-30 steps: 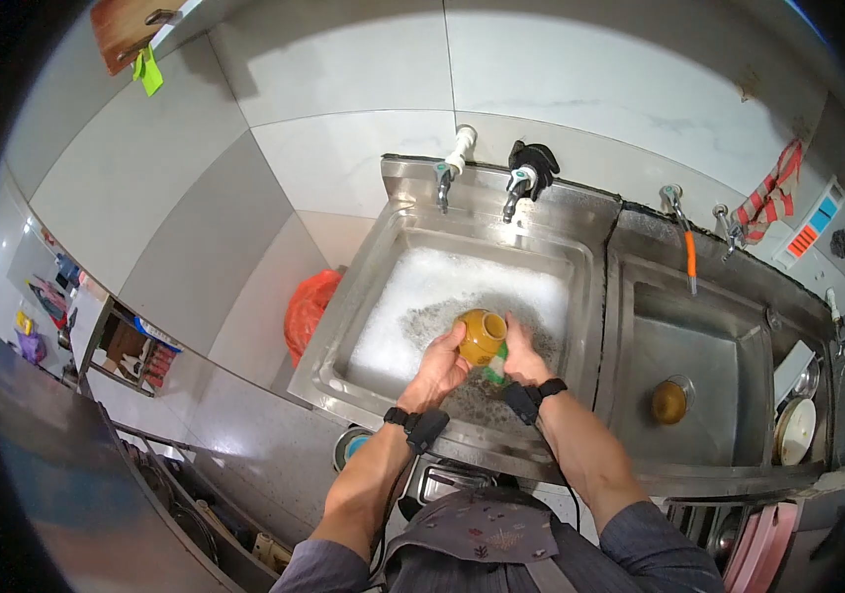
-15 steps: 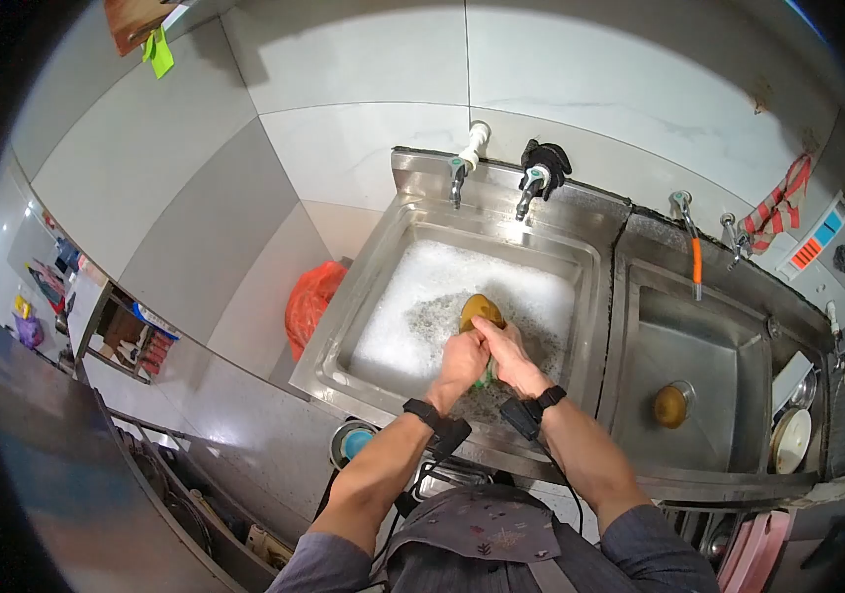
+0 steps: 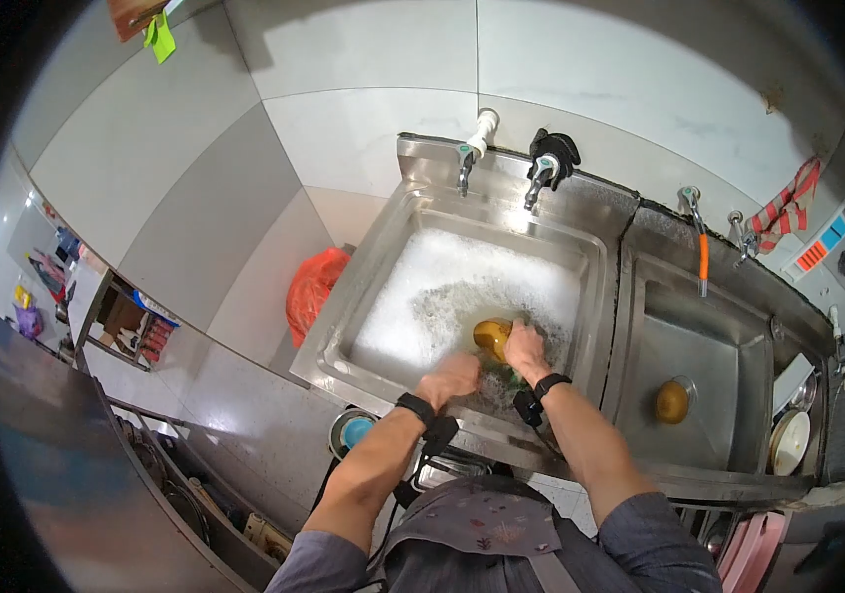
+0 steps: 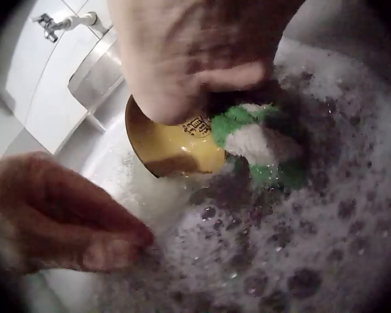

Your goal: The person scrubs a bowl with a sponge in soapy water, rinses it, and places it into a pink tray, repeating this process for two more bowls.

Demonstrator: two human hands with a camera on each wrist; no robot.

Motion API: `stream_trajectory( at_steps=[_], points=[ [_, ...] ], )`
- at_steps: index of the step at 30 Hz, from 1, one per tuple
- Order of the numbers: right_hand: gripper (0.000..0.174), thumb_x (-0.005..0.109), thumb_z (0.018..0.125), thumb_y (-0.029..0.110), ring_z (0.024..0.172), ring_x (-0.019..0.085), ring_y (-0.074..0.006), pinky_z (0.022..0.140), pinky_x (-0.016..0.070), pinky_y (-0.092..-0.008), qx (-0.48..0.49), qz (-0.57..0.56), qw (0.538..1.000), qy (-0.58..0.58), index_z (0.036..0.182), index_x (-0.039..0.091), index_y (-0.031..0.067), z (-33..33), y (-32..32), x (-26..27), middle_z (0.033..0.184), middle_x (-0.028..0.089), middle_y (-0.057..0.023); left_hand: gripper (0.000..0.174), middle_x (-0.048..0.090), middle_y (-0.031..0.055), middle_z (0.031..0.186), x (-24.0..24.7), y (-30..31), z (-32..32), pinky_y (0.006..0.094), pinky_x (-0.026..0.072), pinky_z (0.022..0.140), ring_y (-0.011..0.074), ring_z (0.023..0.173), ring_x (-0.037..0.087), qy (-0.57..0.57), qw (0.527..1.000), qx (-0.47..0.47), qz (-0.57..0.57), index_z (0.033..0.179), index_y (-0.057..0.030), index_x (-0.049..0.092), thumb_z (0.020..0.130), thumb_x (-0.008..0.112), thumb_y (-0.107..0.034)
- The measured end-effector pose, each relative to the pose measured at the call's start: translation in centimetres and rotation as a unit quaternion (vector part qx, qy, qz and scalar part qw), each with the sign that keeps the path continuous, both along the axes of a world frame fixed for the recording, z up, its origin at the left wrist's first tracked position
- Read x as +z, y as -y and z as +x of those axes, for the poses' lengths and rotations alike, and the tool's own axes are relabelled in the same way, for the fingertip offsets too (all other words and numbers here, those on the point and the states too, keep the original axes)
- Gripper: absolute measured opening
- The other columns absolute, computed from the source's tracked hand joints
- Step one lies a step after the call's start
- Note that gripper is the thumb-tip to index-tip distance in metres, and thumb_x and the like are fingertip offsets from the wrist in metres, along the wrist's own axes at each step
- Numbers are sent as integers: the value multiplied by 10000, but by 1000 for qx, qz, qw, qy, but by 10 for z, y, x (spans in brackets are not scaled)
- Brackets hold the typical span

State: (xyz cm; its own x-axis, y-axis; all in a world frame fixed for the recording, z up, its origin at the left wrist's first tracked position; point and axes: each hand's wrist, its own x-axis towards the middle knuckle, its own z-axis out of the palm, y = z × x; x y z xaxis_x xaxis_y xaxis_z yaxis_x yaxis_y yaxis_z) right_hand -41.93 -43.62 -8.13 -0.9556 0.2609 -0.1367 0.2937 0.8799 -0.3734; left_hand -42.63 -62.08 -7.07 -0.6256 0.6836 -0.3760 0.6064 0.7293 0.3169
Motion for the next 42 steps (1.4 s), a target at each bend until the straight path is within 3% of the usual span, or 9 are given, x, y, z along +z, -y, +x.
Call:
stream_trajectory(
  at_steps=[12,17,20,23,25,29,32,35,42],
  points=[
    [370,579,894,27,1071,629,-476,898,547,-532,90,50,994,21,1260,535,-9,0,-10,42,1177,597,-306,366,701,275,952,37,26,-27,496,541,867,425,977,677,-3,985,146,96,1007,38,705,889,642,-303],
    [309,609,930,132,1013,670,-407,828,532,-476,242,-152,940,-187,1217,618,15,-2,-16,75,1061,668,-280,407,701,293,914,66,10,-29,497,553,823,425,919,693,7,967,178,181,1080,76,641,933,609,-301],
    [330,640,955,242,936,697,-379,794,525,-441,111,-225,961,-119,1125,652,-41,3,-7,96,916,689,-286,366,698,295,876,85,5,-26,498,562,768,437,849,695,185,888,322,271,1053,96,623,943,601,-253],
    [415,622,972,353,948,669,-430,811,511,-469,-34,-163,986,6,1087,664,-43,-3,0,82,952,695,-281,257,681,306,838,82,-6,-26,515,555,737,471,815,675,151,850,361,354,1005,87,611,920,587,-154],
    [437,605,982,369,966,670,-426,823,509,-469,-53,-264,963,-32,1101,660,-48,-11,5,51,970,693,-284,166,662,327,829,50,-11,-34,540,541,748,499,829,657,-103,902,304,288,947,69,594,872,564,-77],
    [438,574,997,364,1023,648,-428,856,495,-478,-121,-303,941,-85,1134,648,-46,-22,14,6,1074,676,-289,163,651,343,840,48,-8,-29,564,527,762,518,849,645,-48,872,340,349,940,56,577,827,576,-61],
    [431,559,1002,354,1071,617,-434,886,478,-479,-71,-420,893,-146,1154,631,-44,-36,7,-33,1153,647,-291,209,656,341,855,46,-7,-26,569,524,773,522,858,646,-66,879,357,309,982,58,575,838,596,-92],
    [413,558,997,335,1060,612,-446,888,473,-484,-82,-307,933,-169,1128,620,-51,-15,17,14,1122,643,-303,218,659,341,856,41,-11,-26,573,525,779,525,854,647,-40,865,393,311,985,60,575,857,595,-115],
    [299,509,962,194,958,611,-452,841,469,-495,-25,-357,911,-203,1057,597,-75,-16,12,-1,1014,644,-296,193,655,350,837,52,-11,-18,579,527,772,527,841,650,-86,878,378,280,966,59,569,884,573,-116]
  ],
)
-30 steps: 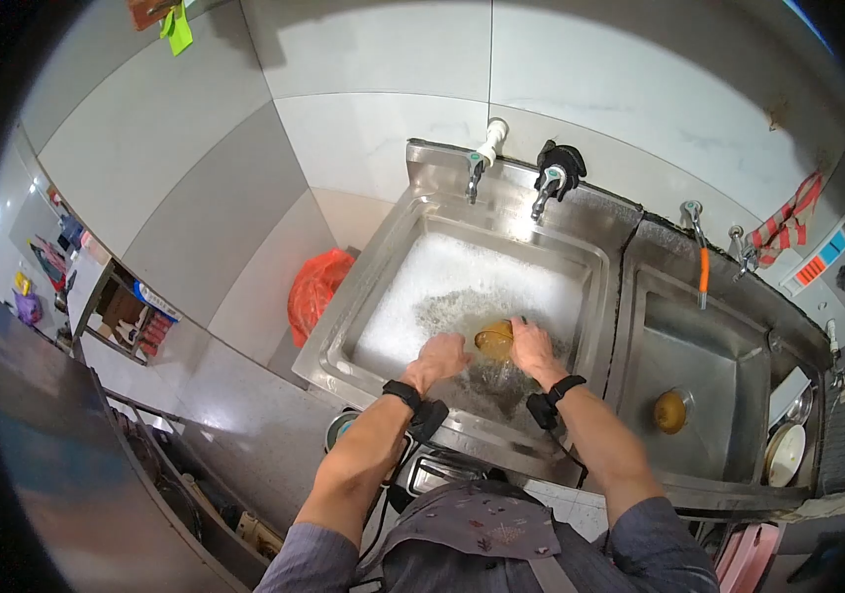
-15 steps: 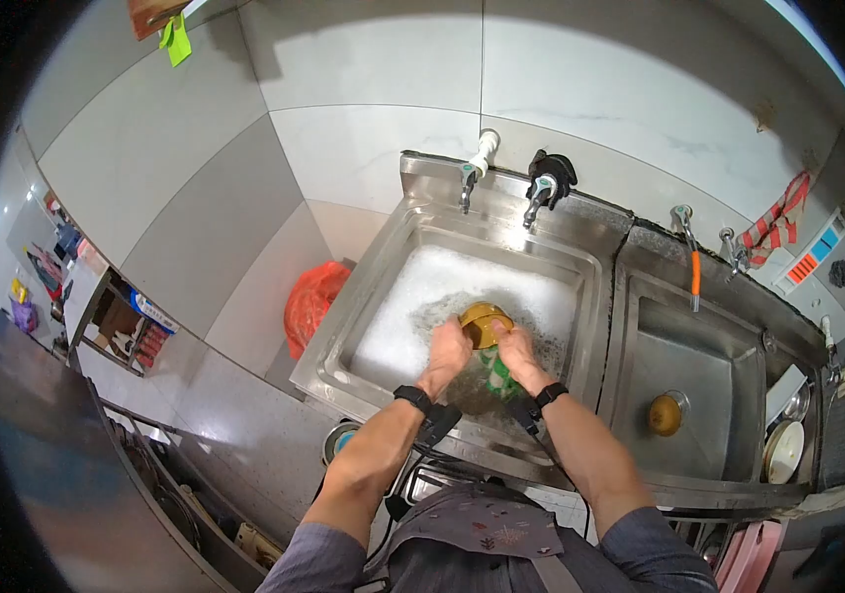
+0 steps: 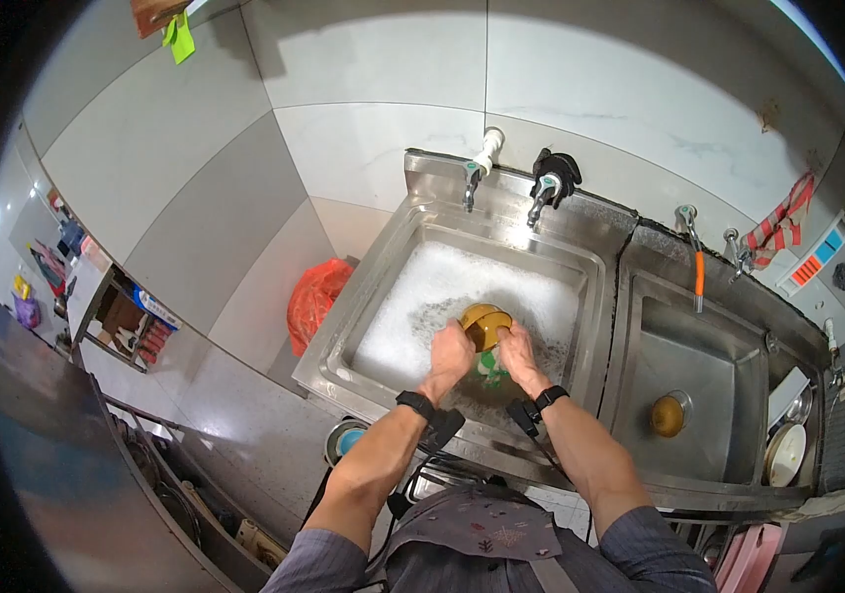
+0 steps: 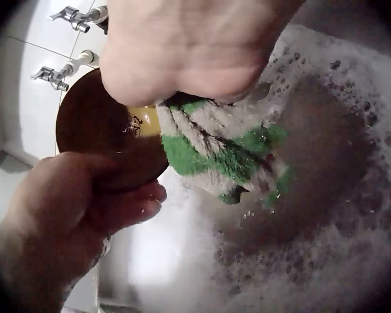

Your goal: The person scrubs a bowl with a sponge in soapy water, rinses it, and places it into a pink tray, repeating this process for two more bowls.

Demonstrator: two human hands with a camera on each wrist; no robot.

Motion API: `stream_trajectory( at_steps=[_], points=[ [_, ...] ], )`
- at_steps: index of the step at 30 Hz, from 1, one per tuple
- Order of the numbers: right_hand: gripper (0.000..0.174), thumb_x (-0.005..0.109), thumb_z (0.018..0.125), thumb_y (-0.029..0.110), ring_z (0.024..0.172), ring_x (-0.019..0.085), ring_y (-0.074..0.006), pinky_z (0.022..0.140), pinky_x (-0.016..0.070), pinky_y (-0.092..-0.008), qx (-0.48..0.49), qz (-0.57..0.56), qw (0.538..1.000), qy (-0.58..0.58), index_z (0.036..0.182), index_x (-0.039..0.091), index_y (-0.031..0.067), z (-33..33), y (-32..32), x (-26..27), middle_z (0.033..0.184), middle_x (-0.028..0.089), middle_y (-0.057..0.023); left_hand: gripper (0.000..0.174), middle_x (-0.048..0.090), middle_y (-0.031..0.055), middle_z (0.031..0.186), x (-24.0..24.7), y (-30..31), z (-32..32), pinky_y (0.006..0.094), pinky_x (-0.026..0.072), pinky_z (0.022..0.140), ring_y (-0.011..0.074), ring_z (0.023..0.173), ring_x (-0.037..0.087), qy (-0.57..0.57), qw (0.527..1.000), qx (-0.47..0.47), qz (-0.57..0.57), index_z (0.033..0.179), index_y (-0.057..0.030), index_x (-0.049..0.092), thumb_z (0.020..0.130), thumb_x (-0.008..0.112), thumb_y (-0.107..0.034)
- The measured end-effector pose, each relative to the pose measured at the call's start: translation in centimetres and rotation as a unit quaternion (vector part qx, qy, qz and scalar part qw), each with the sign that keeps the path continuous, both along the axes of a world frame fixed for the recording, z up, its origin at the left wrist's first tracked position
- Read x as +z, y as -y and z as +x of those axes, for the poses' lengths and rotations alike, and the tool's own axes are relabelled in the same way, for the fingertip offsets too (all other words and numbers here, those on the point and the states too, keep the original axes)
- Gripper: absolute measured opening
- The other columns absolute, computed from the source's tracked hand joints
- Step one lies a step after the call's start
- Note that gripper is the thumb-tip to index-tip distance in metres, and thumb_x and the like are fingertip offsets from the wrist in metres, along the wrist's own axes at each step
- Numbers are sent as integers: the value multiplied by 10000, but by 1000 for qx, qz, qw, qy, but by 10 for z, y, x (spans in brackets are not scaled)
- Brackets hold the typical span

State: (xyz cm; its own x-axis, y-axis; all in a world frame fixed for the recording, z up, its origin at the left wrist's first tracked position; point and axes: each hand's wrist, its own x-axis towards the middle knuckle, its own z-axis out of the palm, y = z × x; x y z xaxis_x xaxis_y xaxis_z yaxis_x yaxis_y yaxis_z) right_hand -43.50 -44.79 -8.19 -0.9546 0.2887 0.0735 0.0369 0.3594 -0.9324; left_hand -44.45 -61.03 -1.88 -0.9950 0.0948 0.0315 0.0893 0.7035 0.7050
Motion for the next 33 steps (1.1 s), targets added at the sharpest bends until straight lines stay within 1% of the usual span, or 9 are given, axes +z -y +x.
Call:
stream_trajectory(
  at_steps=[3,9,15,21,24,26,27,29,33],
  points=[
    [280,492,939,164,928,612,-444,823,463,-500,25,56,998,9,1035,594,-79,3,-5,2,1009,649,-288,187,654,350,822,2,-1,5,578,529,764,526,833,652,-22,1000,-5,-16,955,66,563,883,574,-107],
    [274,486,931,163,918,599,-480,822,459,-512,79,-69,994,5,1008,594,-77,0,-11,-16,970,634,-307,188,654,350,819,2,2,10,570,534,752,527,824,653,-36,999,-16,-24,936,83,550,865,593,-85],
    [278,489,929,164,990,610,-478,842,482,-494,32,60,997,-28,1060,606,-51,5,-11,-13,1012,640,-314,213,657,351,833,-7,1,5,563,540,764,524,836,656,-38,999,-25,-25,958,90,556,851,610,-86],
    [251,529,909,124,1001,635,-437,844,488,-495,61,-88,993,39,1075,621,-41,-5,-14,-29,1010,657,-274,213,676,322,838,-22,4,-5,535,555,776,495,826,674,20,1000,0,-16,979,75,585,844,622,-85],
    [295,547,895,94,1013,646,-418,858,503,-475,97,60,979,170,1156,610,-28,8,-17,-1,1123,653,-255,200,697,293,821,-7,11,-2,486,581,745,443,780,709,110,992,23,60,970,79,621,849,613,-80],
    [370,590,916,106,944,689,-305,751,541,-404,-20,419,904,83,1261,598,-25,20,-17,2,1087,673,-242,196,708,278,813,-6,18,-6,459,595,718,411,754,727,179,974,45,131,960,83,640,853,605,-78],
    [370,590,916,106,944,689,-305,751,541,-404,-16,418,904,84,1261,598,-25,16,-19,-9,1087,673,-242,200,717,259,804,-23,22,-14,431,605,675,380,729,735,180,980,40,80,969,83,661,862,591,-71],
    [452,641,863,95,969,687,-303,783,539,-400,26,236,903,358,1304,585,14,-6,-24,-36,1133,659,-268,210,726,241,795,-26,26,-19,402,615,632,349,705,744,180,983,36,29,978,83,681,871,577,-64],
    [491,646,821,31,1034,655,-347,860,522,-418,176,42,964,196,1306,569,28,12,-4,30,1182,644,-251,256,729,253,913,-28,26,-18,404,617,618,353,794,746,275,955,69,83,1033,98,682,884,558,-68]
  ],
)
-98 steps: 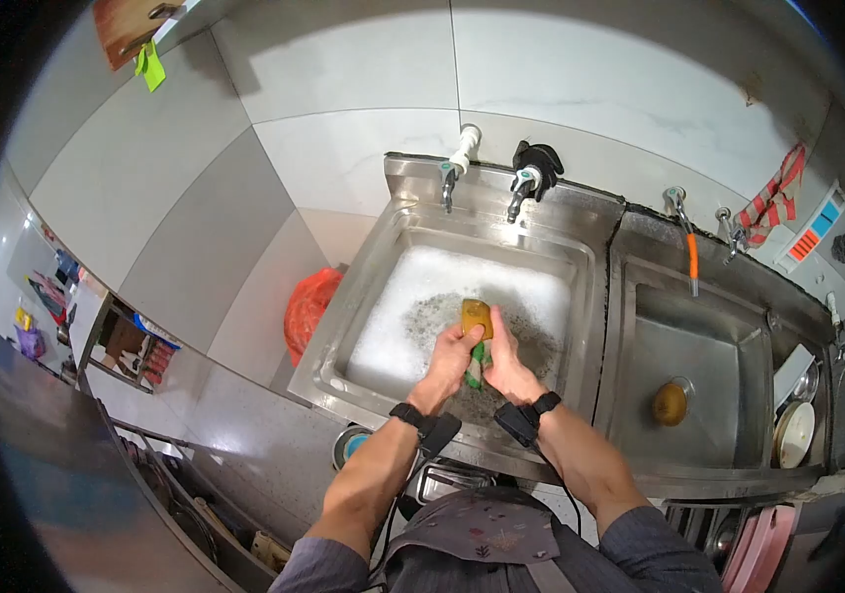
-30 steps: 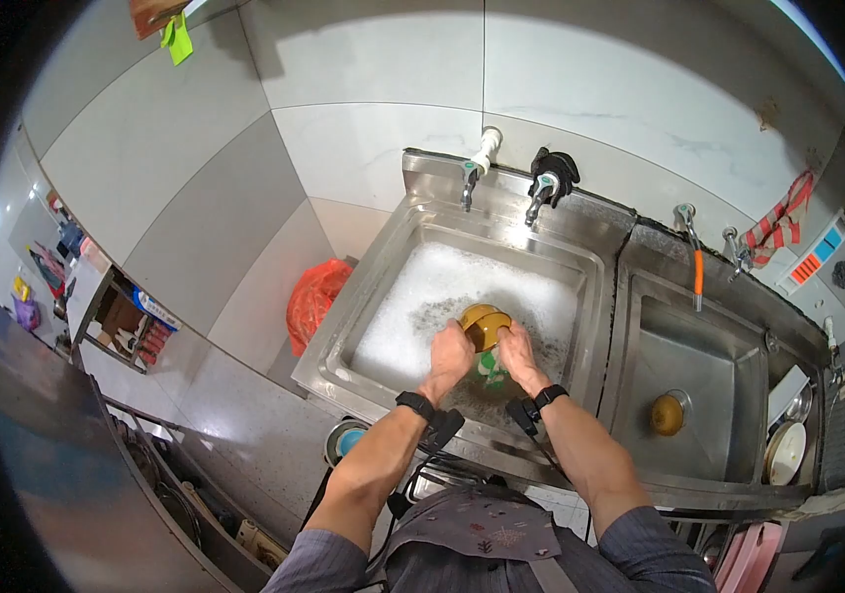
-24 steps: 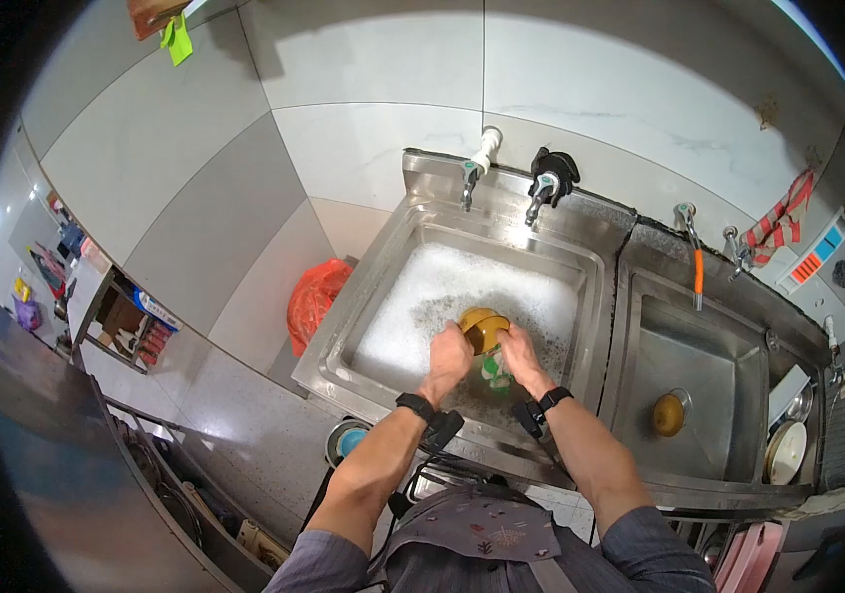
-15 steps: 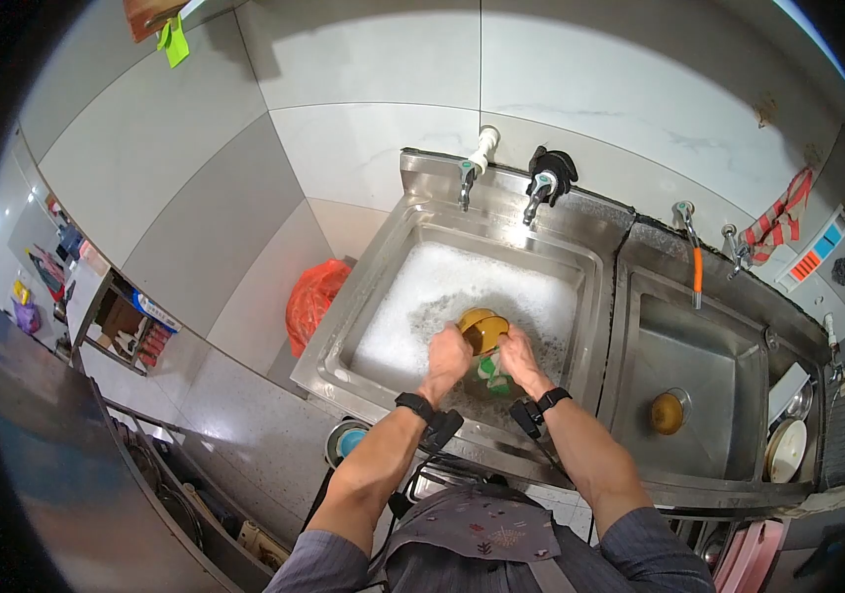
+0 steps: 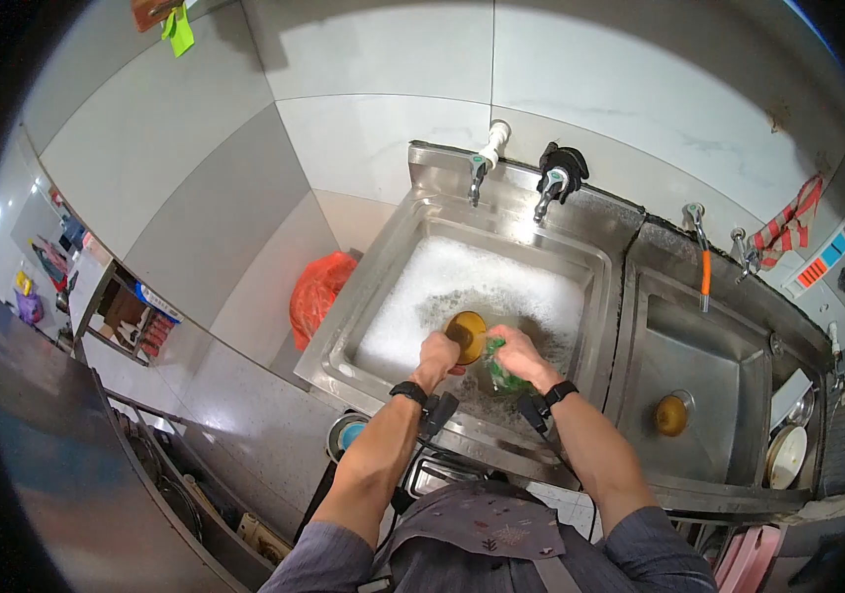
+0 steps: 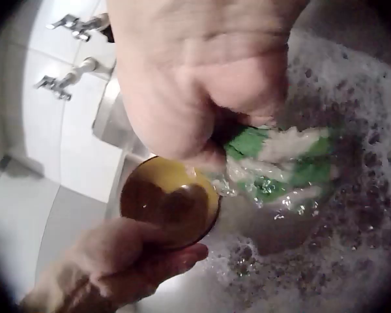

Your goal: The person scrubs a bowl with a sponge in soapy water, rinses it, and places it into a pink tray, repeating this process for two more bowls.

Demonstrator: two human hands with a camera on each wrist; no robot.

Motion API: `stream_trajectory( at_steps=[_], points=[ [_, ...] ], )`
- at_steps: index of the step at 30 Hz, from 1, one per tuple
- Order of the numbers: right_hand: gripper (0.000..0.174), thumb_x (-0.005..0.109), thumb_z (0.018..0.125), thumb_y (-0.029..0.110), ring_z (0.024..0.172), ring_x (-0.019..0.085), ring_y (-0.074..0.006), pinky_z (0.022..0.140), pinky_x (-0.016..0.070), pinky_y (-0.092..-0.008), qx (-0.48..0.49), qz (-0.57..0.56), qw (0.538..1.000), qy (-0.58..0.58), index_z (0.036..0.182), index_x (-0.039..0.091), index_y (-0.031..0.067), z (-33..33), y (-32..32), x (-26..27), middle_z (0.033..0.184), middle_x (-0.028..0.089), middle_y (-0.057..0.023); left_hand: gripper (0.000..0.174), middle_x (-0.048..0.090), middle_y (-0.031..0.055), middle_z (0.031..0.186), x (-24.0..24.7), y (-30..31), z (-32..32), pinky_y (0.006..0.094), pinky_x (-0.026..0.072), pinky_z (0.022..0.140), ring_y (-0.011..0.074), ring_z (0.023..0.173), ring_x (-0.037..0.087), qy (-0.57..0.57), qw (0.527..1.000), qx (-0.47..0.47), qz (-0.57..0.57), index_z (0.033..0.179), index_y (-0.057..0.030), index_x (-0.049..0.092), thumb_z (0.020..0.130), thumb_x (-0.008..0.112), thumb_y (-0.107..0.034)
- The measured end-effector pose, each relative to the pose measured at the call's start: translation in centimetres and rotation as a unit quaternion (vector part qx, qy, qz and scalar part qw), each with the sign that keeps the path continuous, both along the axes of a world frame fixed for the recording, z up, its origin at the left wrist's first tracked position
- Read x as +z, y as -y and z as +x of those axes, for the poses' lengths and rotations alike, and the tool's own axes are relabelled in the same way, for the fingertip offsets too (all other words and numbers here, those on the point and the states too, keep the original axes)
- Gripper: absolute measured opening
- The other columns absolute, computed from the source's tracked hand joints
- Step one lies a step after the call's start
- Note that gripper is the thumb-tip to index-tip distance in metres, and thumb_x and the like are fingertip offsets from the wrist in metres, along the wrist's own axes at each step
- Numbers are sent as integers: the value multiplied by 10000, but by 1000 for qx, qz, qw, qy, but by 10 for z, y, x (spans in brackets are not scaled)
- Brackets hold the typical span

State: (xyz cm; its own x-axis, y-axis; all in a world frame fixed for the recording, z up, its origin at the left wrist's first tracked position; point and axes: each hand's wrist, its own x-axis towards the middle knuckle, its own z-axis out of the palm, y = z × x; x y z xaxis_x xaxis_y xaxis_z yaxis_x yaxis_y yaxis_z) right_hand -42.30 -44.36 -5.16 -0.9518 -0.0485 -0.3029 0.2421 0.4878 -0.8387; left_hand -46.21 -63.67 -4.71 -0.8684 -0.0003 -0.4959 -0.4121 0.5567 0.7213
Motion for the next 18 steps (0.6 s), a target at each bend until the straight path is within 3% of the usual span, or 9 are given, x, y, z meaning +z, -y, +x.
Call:
stream_trajectory(
  at_steps=[4,6,8,9,10,13,15,17,18],
  points=[
    [459,602,808,-23,1118,574,-390,965,481,-453,82,179,955,-220,1265,600,25,3,27,28,1200,619,-200,320,681,302,1129,-27,-3,-7,422,614,650,395,979,714,41,997,13,61,1118,101,650,880,578,-101],
    [465,597,797,-24,1130,565,-383,968,475,-455,105,237,936,-237,1259,608,32,4,32,21,1205,613,-200,340,666,308,1156,-62,-6,-19,426,616,649,405,1004,703,1,999,-16,28,1149,97,631,876,585,-99],
    [402,597,817,28,1058,570,-399,986,469,-481,137,289,905,-280,1218,633,31,7,36,-3,1203,606,-199,364,652,314,1183,-52,-9,-15,430,617,648,416,1029,691,-39,998,-42,-6,1181,93,611,872,593,-96],
    [402,597,817,28,1058,570,-399,986,469,-481,137,290,905,-281,1218,633,31,5,37,-12,1203,606,-199,370,651,315,1179,-8,-11,0,438,617,649,423,1031,687,-48,999,-24,3,1193,97,595,873,585,-89],
    [386,590,812,31,1077,575,-388,991,466,-472,176,279,906,-265,1194,643,32,4,39,-19,1183,623,-199,377,649,317,1176,18,-12,9,446,617,650,431,1033,683,-57,998,-7,11,1204,101,578,874,578,-81],
    [340,591,804,47,1112,609,-361,959,483,-453,209,233,920,-235,1136,664,38,6,31,3,1117,672,-213,372,656,309,1152,-40,-3,-15,454,619,622,404,931,716,-112,993,33,-29,1229,88,560,886,542,-54],
    [347,619,799,85,1134,621,-382,935,499,-475,310,184,930,76,1140,672,51,3,15,27,1139,675,-236,383,652,311,1162,-8,3,-12,445,617,615,399,877,725,-71,994,74,46,1249,74,554,891,537,-60],
    [341,656,846,190,1084,642,-390,913,516,-472,304,193,930,75,1142,670,21,-5,2,12,1154,679,-232,394,648,312,1172,13,4,-9,436,615,609,395,823,733,-29,985,116,122,1270,60,547,896,532,-65],
    [378,665,868,252,1093,643,-379,911,512,-466,217,197,955,37,1141,660,-9,-7,1,9,1134,686,-232,365,669,300,1129,14,5,-11,419,614,601,375,783,737,-39,985,113,121,1239,54,580,895,543,-63]
  ],
)
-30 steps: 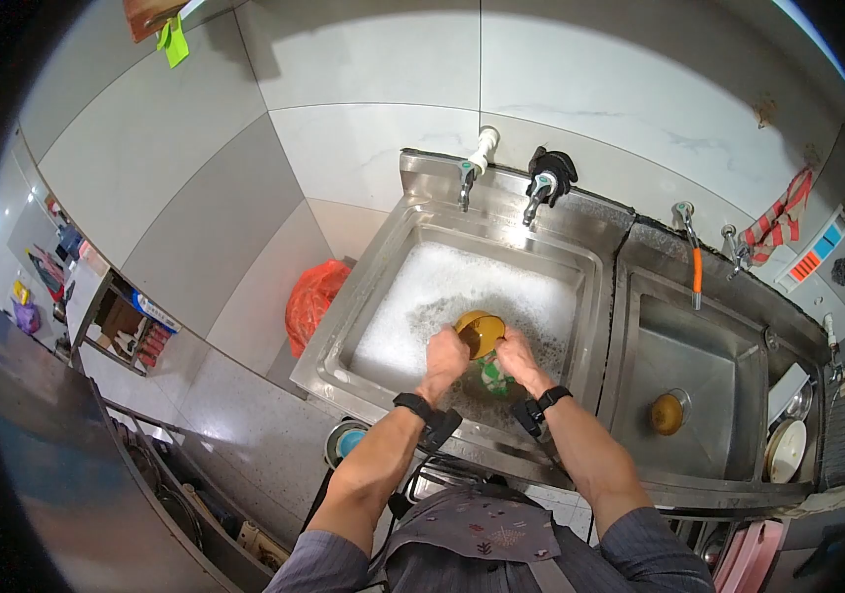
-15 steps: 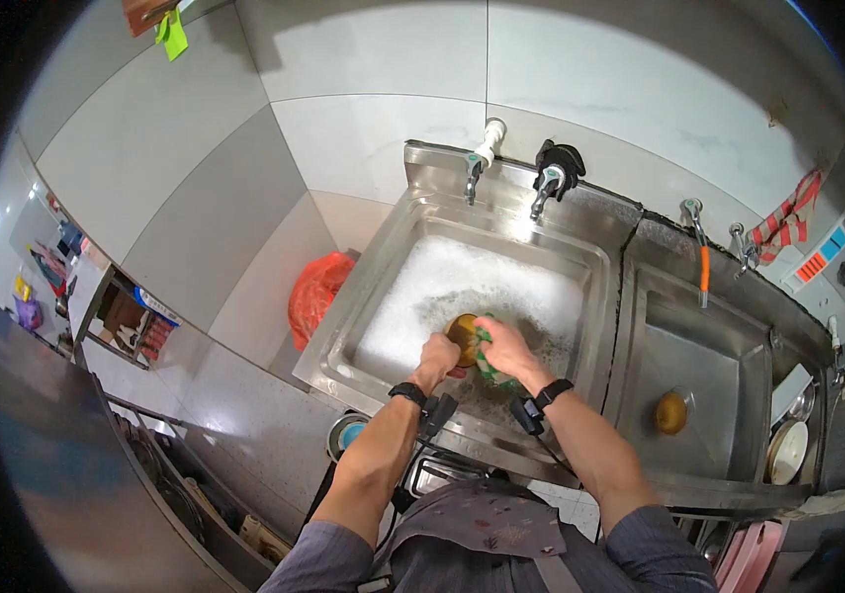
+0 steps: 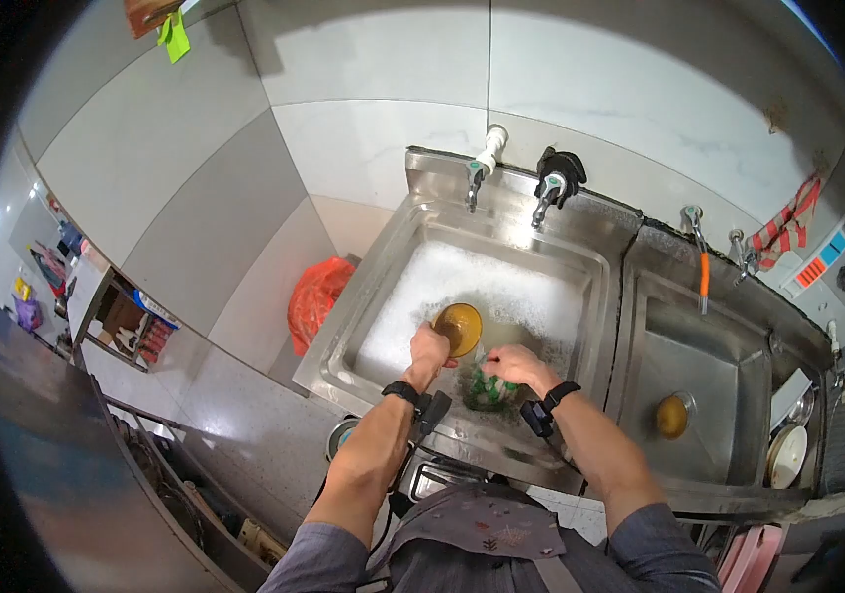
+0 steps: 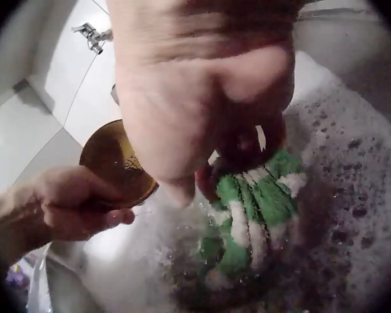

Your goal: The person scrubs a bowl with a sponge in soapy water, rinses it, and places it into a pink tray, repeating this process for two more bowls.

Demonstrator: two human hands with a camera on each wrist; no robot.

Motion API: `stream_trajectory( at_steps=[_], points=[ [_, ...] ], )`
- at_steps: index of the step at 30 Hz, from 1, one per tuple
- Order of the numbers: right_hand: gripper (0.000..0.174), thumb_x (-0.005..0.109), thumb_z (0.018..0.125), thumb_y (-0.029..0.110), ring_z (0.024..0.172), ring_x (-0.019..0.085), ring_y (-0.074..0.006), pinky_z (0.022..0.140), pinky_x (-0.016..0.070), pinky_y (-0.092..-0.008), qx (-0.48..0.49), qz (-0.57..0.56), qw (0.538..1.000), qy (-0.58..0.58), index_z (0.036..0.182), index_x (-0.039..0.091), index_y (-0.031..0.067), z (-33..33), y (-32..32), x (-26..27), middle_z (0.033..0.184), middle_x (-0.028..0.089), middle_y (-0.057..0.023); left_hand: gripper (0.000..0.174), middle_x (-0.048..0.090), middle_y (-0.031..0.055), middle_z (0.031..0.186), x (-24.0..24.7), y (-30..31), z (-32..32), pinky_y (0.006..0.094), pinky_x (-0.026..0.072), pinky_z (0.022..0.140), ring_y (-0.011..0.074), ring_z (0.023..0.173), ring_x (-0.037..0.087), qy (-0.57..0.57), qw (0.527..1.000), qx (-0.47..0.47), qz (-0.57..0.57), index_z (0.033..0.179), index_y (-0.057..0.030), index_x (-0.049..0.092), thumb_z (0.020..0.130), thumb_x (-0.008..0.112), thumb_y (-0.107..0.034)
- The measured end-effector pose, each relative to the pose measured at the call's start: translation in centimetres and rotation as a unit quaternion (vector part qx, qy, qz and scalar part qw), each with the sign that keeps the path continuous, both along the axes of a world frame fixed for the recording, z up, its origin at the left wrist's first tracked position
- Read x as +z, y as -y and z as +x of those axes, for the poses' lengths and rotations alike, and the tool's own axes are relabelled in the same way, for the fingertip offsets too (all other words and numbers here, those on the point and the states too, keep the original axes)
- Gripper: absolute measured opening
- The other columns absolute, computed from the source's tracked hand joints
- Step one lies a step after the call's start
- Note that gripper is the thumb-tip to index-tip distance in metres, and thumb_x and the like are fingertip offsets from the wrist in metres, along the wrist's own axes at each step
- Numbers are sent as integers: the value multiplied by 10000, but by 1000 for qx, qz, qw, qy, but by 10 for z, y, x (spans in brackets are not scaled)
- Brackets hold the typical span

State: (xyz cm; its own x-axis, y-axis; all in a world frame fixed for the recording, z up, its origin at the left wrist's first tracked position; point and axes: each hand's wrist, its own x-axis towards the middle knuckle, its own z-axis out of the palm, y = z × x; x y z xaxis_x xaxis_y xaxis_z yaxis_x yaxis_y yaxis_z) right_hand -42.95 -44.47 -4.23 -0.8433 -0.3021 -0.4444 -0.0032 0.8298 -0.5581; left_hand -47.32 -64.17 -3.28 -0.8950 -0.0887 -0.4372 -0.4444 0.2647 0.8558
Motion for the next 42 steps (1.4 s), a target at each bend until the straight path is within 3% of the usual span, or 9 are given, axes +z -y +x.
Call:
stream_trajectory(
  at_steps=[6,9,19,22,24,26,29,32,42],
  points=[
    [435,546,992,329,644,730,-307,577,574,-401,-273,-249,928,-54,1031,617,-98,-11,11,-22,840,702,-260,289,716,278,929,-46,-6,-12,429,597,736,382,855,729,-42,979,-120,-162,992,44,721,877,610,-196],
    [349,546,982,241,627,728,-304,597,581,-422,-281,-172,940,-88,989,611,-101,-12,8,-25,765,683,-243,381,703,298,916,-53,-6,-10,455,553,868,429,939,697,-44,970,-139,-193,904,44,736,854,621,-315],
    [202,533,945,56,663,738,-309,512,595,-428,-227,29,958,-172,999,660,-92,-18,-25,-92,814,710,-242,163,722,212,755,-56,24,-12,389,596,693,340,770,744,11,941,-227,-251,818,10,749,797,650,-118],
    [254,549,935,103,665,740,-312,561,602,-404,-365,-5,929,66,992,684,-105,-20,-21,-42,884,722,-264,167,720,143,722,-45,27,-1,354,595,626,275,667,727,-12,938,-252,-238,866,0,745,837,625,-112],
    [265,561,930,113,691,743,-317,557,598,-403,-351,-10,934,71,998,678,-116,-21,-15,-26,907,716,-281,194,716,89,699,-24,26,6,333,594,568,216,586,711,-24,936,-274,-221,924,11,736,883,588,-107],
    [279,573,925,123,717,747,-322,552,595,-401,-339,-17,937,78,1003,671,-127,-22,-1,-15,930,710,-298,231,725,230,986,-11,21,10,420,569,859,365,964,708,-31,921,-287,-262,981,-55,756,812,684,-194],
    [264,584,908,115,734,729,-369,577,588,-419,-260,-11,964,54,1017,646,-118,-25,17,-9,932,698,-302,312,703,245,1060,-4,13,16,458,540,917,392,1034,675,-137,896,-271,-324,1070,-34,710,846,673,-249],
    [412,589,858,65,952,660,-455,788,557,-514,-110,119,960,-226,1242,508,-59,-15,25,-6,1206,563,-326,325,692,257,1069,-18,2,7,498,540,877,418,994,673,-244,894,-242,-287,1076,-11,672,880,651,-269],
    [480,586,842,-24,865,671,-421,760,567,-507,35,66,882,-465,1313,492,-5,18,5,72,1155,549,-209,212,704,237,832,25,-11,12,497,565,723,425,785,696,-398,854,-240,-233,1031,2,655,923,602,-172]
  ],
)
